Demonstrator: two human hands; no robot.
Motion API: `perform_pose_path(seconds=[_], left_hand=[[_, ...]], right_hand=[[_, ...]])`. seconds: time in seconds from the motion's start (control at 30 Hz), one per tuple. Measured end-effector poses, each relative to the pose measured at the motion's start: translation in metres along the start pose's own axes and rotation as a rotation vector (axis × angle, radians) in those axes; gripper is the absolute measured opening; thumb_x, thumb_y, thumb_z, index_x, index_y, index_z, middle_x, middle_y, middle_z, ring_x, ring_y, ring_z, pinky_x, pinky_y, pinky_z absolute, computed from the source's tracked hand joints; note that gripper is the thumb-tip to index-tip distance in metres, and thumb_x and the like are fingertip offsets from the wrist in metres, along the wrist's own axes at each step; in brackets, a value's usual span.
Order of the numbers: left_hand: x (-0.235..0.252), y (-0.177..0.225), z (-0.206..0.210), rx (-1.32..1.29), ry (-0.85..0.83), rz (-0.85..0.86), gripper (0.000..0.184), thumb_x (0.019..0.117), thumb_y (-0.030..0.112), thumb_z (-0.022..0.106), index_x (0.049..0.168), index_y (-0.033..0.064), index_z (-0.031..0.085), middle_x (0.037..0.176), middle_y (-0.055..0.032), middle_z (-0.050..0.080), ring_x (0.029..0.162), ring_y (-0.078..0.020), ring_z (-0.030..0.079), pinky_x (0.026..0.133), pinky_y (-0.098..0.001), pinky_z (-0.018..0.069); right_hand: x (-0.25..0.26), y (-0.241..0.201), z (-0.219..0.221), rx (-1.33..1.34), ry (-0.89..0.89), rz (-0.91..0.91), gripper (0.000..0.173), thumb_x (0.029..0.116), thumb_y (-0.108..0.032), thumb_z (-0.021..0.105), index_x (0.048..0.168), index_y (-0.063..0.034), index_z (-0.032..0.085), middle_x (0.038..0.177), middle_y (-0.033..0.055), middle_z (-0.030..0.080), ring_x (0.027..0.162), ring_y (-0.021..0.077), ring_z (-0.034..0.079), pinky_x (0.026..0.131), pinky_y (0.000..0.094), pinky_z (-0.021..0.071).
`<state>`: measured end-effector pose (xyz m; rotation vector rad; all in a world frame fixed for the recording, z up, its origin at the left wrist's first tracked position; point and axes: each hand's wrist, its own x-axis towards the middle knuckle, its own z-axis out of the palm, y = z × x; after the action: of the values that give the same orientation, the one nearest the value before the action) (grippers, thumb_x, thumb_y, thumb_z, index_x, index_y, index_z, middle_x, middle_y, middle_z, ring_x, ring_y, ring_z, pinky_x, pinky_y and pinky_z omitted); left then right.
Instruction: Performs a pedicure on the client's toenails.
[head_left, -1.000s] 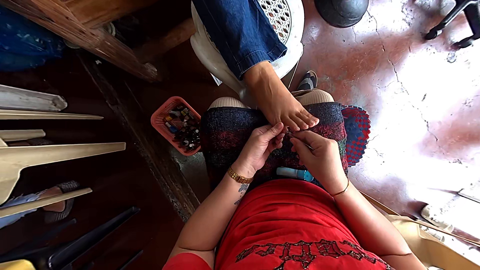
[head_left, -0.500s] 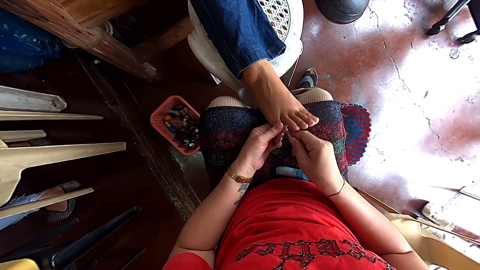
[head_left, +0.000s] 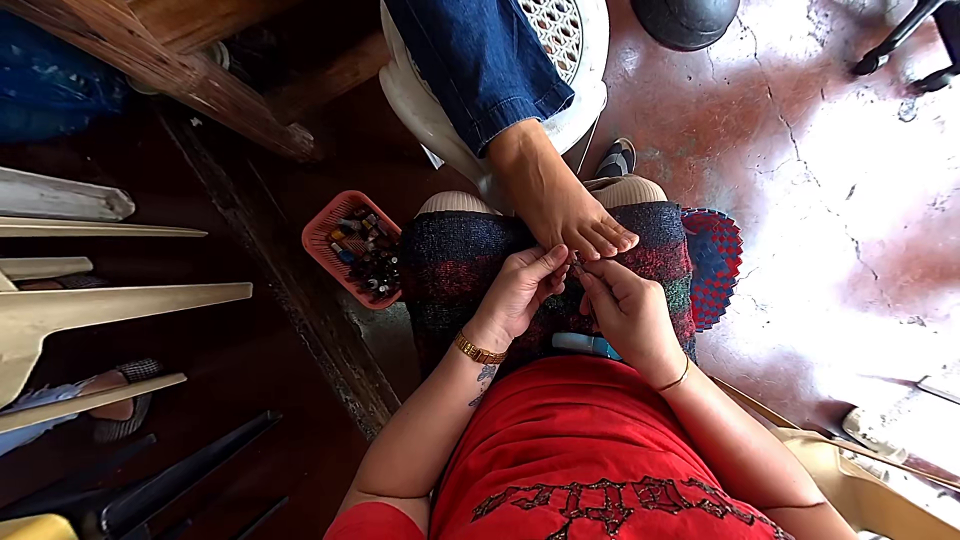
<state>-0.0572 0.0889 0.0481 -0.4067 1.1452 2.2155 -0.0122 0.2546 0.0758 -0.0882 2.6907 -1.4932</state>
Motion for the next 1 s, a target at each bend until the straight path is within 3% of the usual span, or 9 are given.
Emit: perform_pose_path(seconds=[0.3, 0.43, 0.57, 0.63, 0.7, 0.87, 1.0], left_hand=[[0.0, 0.0, 0.0, 0.009, -0.008, 0.005, 0.021, 0.1058, 0.018, 0.054, 0.093, 0.0112, 0.068, 0.077, 0.0021, 0.062, 0.066, -0.004, 0.058, 0.064, -0.0183, 0.052], [0.0, 0.0, 0.0, -0.009, -0.012, -0.009, 0.021, 0.1057, 0.02, 0.054, 0.093, 0.0113, 0.068, 0.078, 0.0022, 0.061, 0.066, -0.0044, 0.057, 0.063, -0.0187, 0.0517], [0.001, 0.007, 0.006, 0.053, -0.006, -0.132, 0.033, 0.1073, 0.038, 0.049, 0.092, 0.0154, 0.067, 0.079, 0.0041, 0.06, 0.066, -0.0063, 0.059, 0.06, -0.0222, 0.0534], [0.003, 0.008, 0.011, 0.088, -0.035, -0.177, 0.044, 0.1065, 0.05, 0.044, 0.092, 0.0168, 0.068, 0.08, 0.0045, 0.062, 0.066, -0.0066, 0.06, 0.059, -0.0231, 0.0539], [0.005, 0.007, 0.018, 0.106, -0.044, -0.19, 0.048, 0.1057, 0.054, 0.042, 0.093, 0.0167, 0.068, 0.08, 0.0047, 0.063, 0.067, -0.0062, 0.06, 0.06, -0.0226, 0.0534], [0.007, 0.008, 0.03, 0.076, 0.019, -0.163, 0.029, 0.1035, 0.035, 0.058, 0.088, 0.0139, 0.07, 0.078, 0.0043, 0.063, 0.064, -0.0042, 0.058, 0.058, -0.0188, 0.0509], [0.009, 0.004, 0.025, 0.019, -0.005, -0.137, 0.024, 0.1032, 0.025, 0.058, 0.088, 0.0105, 0.069, 0.075, 0.0017, 0.062, 0.063, -0.0056, 0.059, 0.061, -0.0204, 0.0537]], right_hand=[[0.003, 0.005, 0.003, -0.035, 0.006, -0.015, 0.016, 0.1063, -0.019, 0.054, 0.098, -0.0083, 0.064, 0.061, -0.0039, 0.056, 0.05, 0.0037, 0.054, 0.047, 0.0216, 0.0465], [0.001, 0.006, -0.005, 0.079, -0.063, 0.038, 0.017, 0.1075, -0.021, 0.053, 0.104, -0.0075, 0.065, 0.063, -0.0026, 0.062, 0.049, 0.0056, 0.059, 0.046, 0.0225, 0.0536], [-0.006, 0.0, -0.024, 0.112, -0.115, 0.089, 0.017, 0.1055, -0.019, 0.057, 0.107, -0.0069, 0.069, 0.072, -0.0034, 0.07, 0.05, 0.0024, 0.061, 0.045, 0.0185, 0.0526], [-0.01, -0.001, -0.03, 0.058, -0.089, 0.067, 0.017, 0.1037, -0.02, 0.06, 0.104, -0.0088, 0.073, 0.078, -0.0051, 0.073, 0.055, -0.0013, 0.062, 0.049, 0.0155, 0.0519], [-0.012, -0.001, -0.035, -0.001, -0.052, 0.03, 0.018, 0.1022, -0.022, 0.062, 0.103, -0.0107, 0.076, 0.08, -0.0063, 0.074, 0.061, -0.0041, 0.063, 0.055, 0.0134, 0.0521], [-0.011, -0.001, -0.038, -0.019, 0.025, -0.004, 0.018, 0.1012, -0.024, 0.064, 0.104, -0.0104, 0.075, 0.073, -0.006, 0.068, 0.058, -0.0029, 0.059, 0.053, 0.015, 0.0498], [-0.008, -0.002, -0.036, 0.016, 0.048, 0.005, 0.015, 0.1006, -0.017, 0.064, 0.105, -0.0076, 0.074, 0.076, -0.0036, 0.073, 0.059, -0.0003, 0.064, 0.052, 0.0163, 0.0545]])
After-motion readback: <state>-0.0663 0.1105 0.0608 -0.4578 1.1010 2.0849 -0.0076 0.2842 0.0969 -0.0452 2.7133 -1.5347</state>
